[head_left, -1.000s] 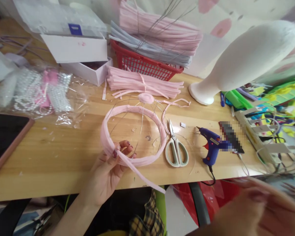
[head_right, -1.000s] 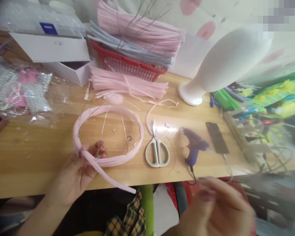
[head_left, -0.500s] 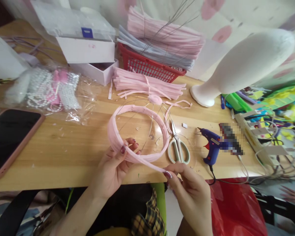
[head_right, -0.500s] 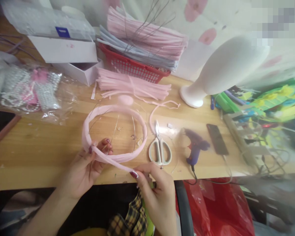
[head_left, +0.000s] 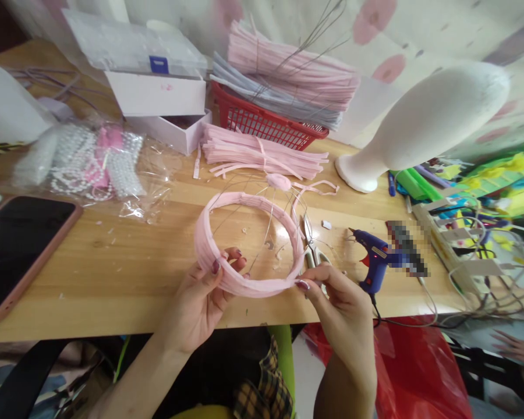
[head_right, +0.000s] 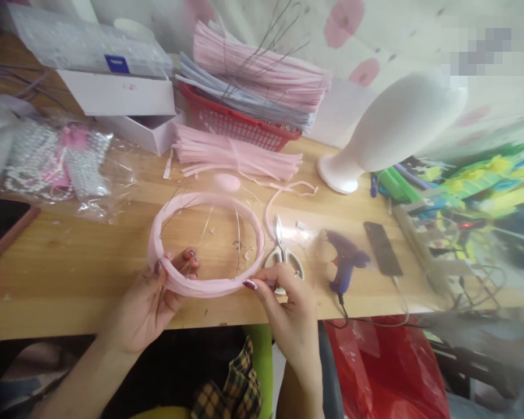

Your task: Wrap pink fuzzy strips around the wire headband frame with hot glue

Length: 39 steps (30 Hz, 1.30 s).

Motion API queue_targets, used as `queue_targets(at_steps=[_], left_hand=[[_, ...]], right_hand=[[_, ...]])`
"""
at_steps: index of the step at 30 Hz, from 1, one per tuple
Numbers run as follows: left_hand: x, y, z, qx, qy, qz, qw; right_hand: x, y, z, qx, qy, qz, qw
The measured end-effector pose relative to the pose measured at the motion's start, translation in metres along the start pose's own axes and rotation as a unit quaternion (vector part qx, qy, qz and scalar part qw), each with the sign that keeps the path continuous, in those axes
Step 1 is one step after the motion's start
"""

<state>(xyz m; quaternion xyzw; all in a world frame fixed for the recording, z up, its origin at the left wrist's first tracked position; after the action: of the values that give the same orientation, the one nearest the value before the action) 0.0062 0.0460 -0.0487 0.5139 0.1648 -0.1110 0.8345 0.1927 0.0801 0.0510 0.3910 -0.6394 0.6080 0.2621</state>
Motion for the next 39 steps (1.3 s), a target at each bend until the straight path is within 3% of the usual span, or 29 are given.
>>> queue_targets(at_steps=[8, 16, 22, 26, 31, 39], left_hand=[[-0.002, 0.005, 0.001, 0.028, -0.002, 0.017, 0.999], [-0.002, 0.008, 0.0, 0.065, -0.019, 0.053, 0.996], [0.001, 0.012, 0.0, 0.088, -0.013, 0.08, 0.993], [0.009, 0.022, 0.009, 0.108, 0.012, 0.039, 0.993], [0.023, 0.018, 0.014, 0.06, 0.014, -0.002, 0.998], [0.023, 0.015, 0.007, 0.012, 0.004, 0.019, 1.0]], right_hand=[[-0.006, -0.001, -0.015, -0.022, -0.033, -0.06, 0.997], [-0.013, 0.008, -0.023, 0.02, -0.043, -0.152, 0.987], [-0.005, 0.005, -0.021, -0.044, -0.053, -0.163, 0.984], [-0.004, 0.006, -0.015, -0.105, -0.035, -0.162, 0.981], [-0.001, 0.011, -0.005, -0.134, -0.034, -0.157, 0.978], [0.001, 0.012, 0.004, -0.105, -0.044, -0.133, 0.985]])
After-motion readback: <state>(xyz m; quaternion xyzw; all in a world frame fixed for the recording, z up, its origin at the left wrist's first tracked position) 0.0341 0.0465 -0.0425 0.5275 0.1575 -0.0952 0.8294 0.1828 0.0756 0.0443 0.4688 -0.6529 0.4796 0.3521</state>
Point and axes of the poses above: each hand's wrist, its own z-axis away from the middle knuckle, its own y-axis out of the palm, x = y × z, the point moved 9 cm from there along -z, towards the middle knuckle, and after that the axes turned 9 degrees about y, right-handed, at the moved point
